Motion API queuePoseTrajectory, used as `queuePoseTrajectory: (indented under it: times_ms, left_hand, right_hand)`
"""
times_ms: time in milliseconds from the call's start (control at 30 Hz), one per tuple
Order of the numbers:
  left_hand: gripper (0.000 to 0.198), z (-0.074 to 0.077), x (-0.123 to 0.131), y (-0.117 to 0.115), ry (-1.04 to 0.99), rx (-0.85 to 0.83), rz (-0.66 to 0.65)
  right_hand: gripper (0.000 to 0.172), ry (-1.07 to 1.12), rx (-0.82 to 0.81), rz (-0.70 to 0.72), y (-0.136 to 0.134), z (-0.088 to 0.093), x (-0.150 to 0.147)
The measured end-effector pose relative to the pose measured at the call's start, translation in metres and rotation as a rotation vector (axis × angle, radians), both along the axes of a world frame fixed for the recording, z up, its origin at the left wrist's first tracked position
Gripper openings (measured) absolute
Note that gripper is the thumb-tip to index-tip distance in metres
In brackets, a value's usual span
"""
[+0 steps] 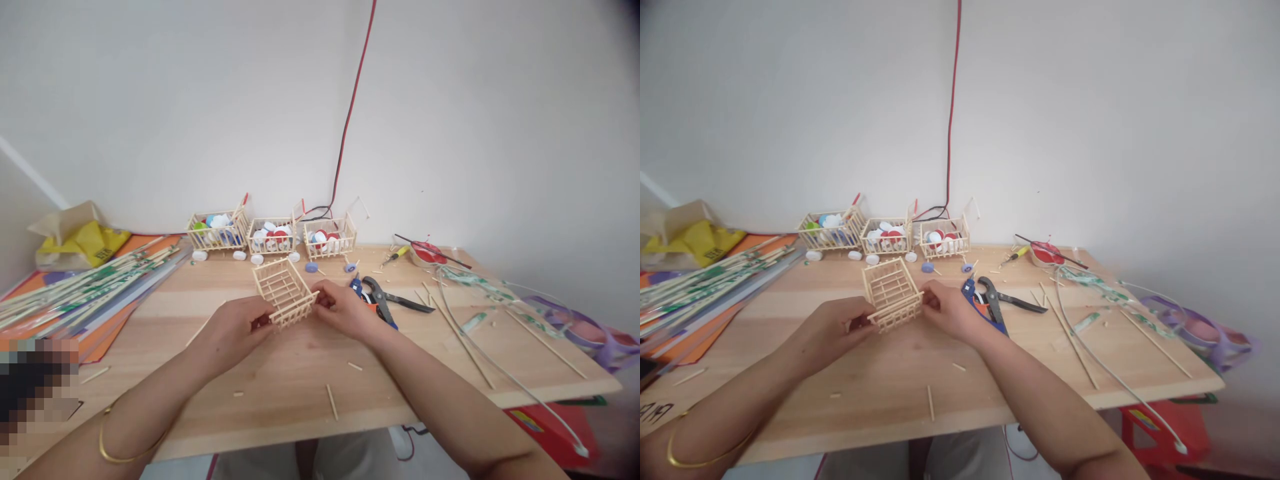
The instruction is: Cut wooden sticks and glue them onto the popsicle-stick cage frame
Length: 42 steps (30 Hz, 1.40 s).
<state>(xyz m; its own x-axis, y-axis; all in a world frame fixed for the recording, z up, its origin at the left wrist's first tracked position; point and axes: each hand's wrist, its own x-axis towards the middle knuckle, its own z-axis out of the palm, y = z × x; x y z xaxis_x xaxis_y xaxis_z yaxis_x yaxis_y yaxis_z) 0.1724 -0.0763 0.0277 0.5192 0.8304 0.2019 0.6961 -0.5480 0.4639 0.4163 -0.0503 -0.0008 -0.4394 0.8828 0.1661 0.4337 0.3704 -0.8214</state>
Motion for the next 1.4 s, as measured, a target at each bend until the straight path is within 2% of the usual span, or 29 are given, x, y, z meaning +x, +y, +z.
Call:
queuePoseTrajectory:
  times_ms: [600,1167,1400]
  left_hand:
    - [0.011,-0.002,-0.002,0.002,0.040,-0.082,0.037]
    - [0.015,-0.004,-0.003,0.002,0.010,0.002,0.017]
    - [0.014,-0.001,-0.002,0.002,0.030,-0.021,0.022]
  right_hand:
    - [0.027,-0.047,0.065,-0.006,0.002,-0.002,-0.001]
    - [0.029,-0.074,0.080,-0.002,0.003,-0.006,-0.001]
    - [0.030,-0.066,0.106,0.009,0.005,-0.011,0.000]
